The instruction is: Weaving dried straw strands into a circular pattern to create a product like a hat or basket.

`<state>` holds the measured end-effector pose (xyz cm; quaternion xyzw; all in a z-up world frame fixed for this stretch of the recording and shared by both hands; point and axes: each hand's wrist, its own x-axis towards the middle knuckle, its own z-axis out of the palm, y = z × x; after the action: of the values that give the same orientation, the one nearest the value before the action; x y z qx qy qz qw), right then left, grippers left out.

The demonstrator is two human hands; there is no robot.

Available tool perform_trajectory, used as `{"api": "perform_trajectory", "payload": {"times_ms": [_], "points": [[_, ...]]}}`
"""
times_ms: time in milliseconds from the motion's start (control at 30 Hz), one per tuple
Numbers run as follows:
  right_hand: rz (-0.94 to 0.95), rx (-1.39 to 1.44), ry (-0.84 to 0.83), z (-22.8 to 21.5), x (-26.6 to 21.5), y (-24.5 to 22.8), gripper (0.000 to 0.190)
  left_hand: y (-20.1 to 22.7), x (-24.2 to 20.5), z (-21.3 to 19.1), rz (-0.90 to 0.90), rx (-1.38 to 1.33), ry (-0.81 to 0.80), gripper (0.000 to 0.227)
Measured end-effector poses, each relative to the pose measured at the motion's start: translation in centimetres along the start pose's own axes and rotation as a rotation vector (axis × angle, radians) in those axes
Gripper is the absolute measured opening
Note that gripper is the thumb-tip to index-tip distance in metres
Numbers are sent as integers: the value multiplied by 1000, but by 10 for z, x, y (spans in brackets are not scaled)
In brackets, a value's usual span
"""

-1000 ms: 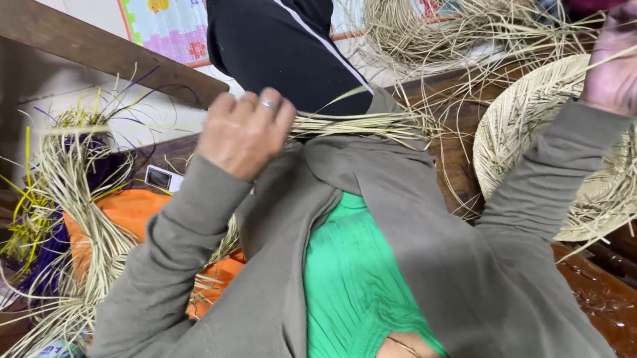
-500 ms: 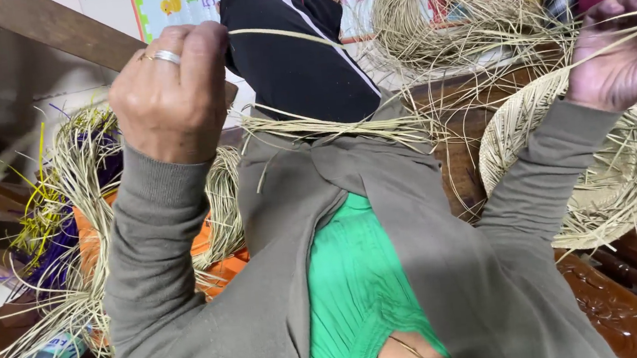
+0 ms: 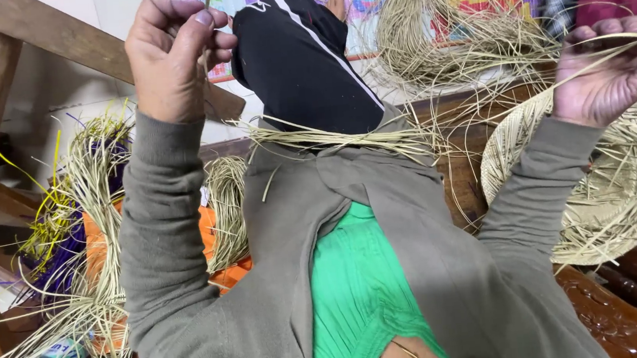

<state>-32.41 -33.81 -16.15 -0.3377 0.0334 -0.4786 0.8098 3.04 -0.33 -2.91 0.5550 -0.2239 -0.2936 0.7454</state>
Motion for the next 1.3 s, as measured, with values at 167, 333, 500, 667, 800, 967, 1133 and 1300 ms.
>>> {"api": "perform_trajectory", "payload": {"times_ms": [167, 333, 500, 667, 800, 967, 1133, 1300], "points": [[-7, 55, 72, 19, 0, 4, 16, -11, 6, -10, -37, -18, 31, 15], [12, 134, 95, 42, -2, 7, 17, -17, 5, -7, 294, 423, -65, 15], [26, 129, 153, 45, -2, 13, 11, -4, -6, 3, 731, 1504, 125, 10], [42, 176, 125, 50, -1, 20, 9, -23, 4, -7, 793, 1831, 210, 7], [38, 139, 136, 50, 1, 22, 5, -24, 11, -7, 858, 1932, 259, 9], [20, 166, 143, 60, 3, 21, 5, -8, 18, 1, 968, 1926, 277, 11], [19, 165, 143, 60, 3, 22, 4, 4, 30, 10, 1072, 1888, 274, 11], [41, 174, 173, 60, 0, 22, 5, 11, 38, 26, 1159, 1799, 274, 9]]}}
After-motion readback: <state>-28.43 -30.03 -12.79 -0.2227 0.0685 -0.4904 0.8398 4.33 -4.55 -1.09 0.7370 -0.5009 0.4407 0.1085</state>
